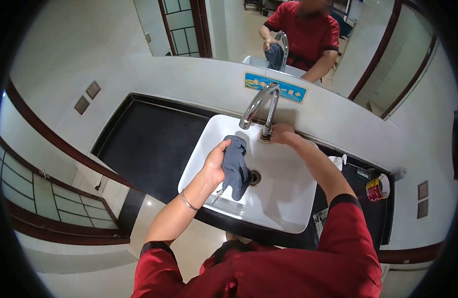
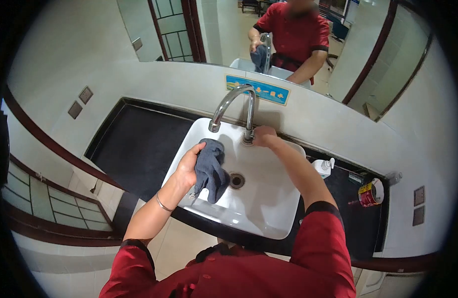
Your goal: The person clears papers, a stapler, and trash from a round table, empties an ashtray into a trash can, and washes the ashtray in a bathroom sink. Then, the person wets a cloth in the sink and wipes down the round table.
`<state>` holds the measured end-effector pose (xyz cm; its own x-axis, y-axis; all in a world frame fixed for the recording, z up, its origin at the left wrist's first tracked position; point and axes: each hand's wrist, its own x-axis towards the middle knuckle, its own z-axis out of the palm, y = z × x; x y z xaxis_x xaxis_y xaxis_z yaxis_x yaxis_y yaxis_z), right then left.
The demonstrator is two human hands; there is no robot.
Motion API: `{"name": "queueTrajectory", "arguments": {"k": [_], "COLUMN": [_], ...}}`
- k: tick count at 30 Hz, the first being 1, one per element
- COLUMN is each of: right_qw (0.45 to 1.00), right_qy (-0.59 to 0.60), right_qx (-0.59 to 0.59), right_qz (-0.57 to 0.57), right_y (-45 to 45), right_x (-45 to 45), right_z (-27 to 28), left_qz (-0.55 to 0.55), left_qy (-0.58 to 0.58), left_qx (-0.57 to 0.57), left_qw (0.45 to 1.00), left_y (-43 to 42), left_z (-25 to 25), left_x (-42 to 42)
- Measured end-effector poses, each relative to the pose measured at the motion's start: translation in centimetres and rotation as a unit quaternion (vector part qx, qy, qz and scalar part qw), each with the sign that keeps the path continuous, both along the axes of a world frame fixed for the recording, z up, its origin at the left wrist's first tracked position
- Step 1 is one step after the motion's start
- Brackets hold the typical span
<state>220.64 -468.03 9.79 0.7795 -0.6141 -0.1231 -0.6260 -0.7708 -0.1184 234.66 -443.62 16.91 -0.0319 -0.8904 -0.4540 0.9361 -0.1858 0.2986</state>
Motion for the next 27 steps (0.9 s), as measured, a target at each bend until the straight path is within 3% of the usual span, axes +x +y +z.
{"name": "queueTrajectory", "arguments": {"k": [4, 8, 10, 12, 13, 15, 17, 19, 20, 22, 23, 24, 25, 26, 27], "right_qw": [0.998, 0.996, 0.982, 0.959, 0.959, 0.914, 0.937, 0.897, 0.897, 0.896, 0.873, 0.791, 0.678, 0.677, 0.640], "right_qy": [-0.011, -0.003, -0.144, -0.201, -0.193, -0.357, -0.255, -0.299, -0.296, -0.152, -0.195, -0.225, -0.317, -0.318, -0.360], "right_qx": [-0.051, -0.010, -0.040, -0.179, -0.180, -0.193, -0.233, -0.256, -0.257, -0.207, 0.040, 0.284, 0.456, 0.455, 0.480], "right_qz": [-0.031, -0.091, -0.113, -0.086, -0.104, -0.018, -0.045, -0.200, -0.205, -0.363, -0.445, -0.494, -0.482, -0.483, -0.480], "right_y": [1.1, 1.3, 2.1, 5.8, 7.0, 8.5, 5.5, 3.5, 2.7, 1.2, 0.9, 0.5, 0.4, 0.1, -0.3], "right_x": [-0.3, -0.1, -0.3, -1.7, -3.6, -6.7, -12.7, -18.9, -22.0, -26.8, -27.7, -28.4, -28.9, -29.1, -29.0], "right_z": [0.1, -0.5, -2.2, -0.7, 0.1, 1.1, 1.5, 2.8, 2.9, 3.0, 3.1, 3.3, 2.6, 1.9, 1.2], "left_qz": [-0.007, 0.020, 0.056, 0.072, 0.068, 0.086, 0.122, 0.138, 0.158, 0.147, 0.139, 0.133, 0.131, 0.118, 0.106], "left_qy": [-0.011, -0.051, -0.061, -0.102, -0.131, -0.158, -0.151, -0.162, -0.173, -0.139, -0.142, -0.143, -0.143, -0.148, -0.153], "left_qx": [0.005, 0.000, 0.009, 0.021, 0.035, 0.049, 0.037, 0.065, 0.086, 0.073, 0.069, 0.064, 0.064, 0.044, 0.024], "left_qw": [1.000, 0.999, 0.997, 0.992, 0.988, 0.983, 0.980, 0.975, 0.968, 0.976, 0.978, 0.979, 0.979, 0.981, 0.982], "left_y": [-0.9, -1.4, -1.3, -0.7, -0.5, -0.4, -0.3, -0.4, -0.3, -0.4, -0.4, -0.6, -0.6, -0.6, -0.7], "left_z": [0.7, -0.6, -0.9, -0.5, -1.6, -3.5, -3.5, -3.1, -2.1, -2.9, -3.2, -3.4, -3.8, -4.2, -4.5], "left_x": [-0.5, -1.2, -1.8, -2.2, -1.8, -0.9, -0.6, -0.2, -0.6, 0.1, 0.3, 0.3, 0.4, 0.3, 0.2]}}
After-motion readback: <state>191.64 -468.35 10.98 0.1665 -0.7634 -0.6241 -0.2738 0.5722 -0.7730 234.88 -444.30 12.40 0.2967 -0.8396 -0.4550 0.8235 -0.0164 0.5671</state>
